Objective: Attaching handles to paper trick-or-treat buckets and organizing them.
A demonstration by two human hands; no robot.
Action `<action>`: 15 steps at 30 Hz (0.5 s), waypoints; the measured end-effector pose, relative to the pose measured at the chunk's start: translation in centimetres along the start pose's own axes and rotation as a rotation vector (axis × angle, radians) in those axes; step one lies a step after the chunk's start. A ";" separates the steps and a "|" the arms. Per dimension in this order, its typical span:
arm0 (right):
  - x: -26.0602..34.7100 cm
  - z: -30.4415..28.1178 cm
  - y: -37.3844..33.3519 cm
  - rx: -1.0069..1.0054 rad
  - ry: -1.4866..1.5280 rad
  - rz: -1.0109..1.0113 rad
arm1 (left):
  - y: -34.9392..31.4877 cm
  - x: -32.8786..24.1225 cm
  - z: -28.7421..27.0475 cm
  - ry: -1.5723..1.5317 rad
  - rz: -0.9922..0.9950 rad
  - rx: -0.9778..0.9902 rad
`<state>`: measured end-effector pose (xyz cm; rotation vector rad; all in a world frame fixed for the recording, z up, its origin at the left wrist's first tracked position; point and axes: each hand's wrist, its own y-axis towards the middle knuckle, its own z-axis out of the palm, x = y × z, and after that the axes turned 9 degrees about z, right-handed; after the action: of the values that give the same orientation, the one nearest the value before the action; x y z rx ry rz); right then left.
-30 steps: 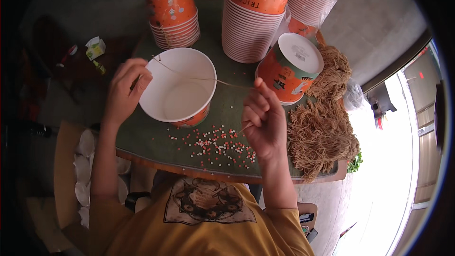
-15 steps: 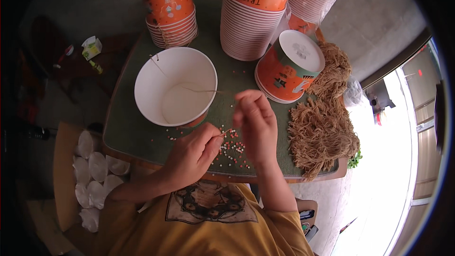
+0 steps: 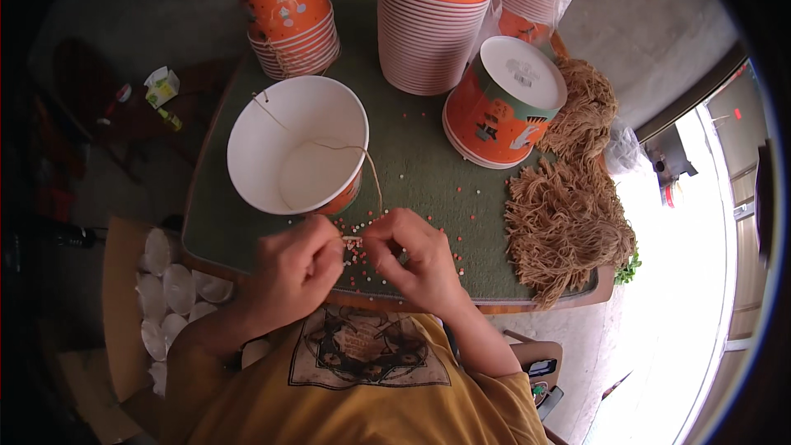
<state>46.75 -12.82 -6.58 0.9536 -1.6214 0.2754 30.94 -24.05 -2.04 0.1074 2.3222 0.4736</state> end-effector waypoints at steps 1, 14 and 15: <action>0.1 0.0 -0.1 -0.022 0.070 0.040 | 0.0 0.4 -0.5 0.121 0.131 -0.094; -0.7 1.9 2.3 -0.176 0.049 -0.048 | 5.7 2.7 -5.0 -0.129 -0.156 0.176; -0.4 2.0 2.5 -0.183 -0.004 -0.103 | 6.1 2.9 -5.4 -0.127 -0.156 0.173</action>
<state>43.54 -12.30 -6.79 0.8936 -1.5662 0.0537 24.77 -19.40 1.78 0.0374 2.2225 0.1824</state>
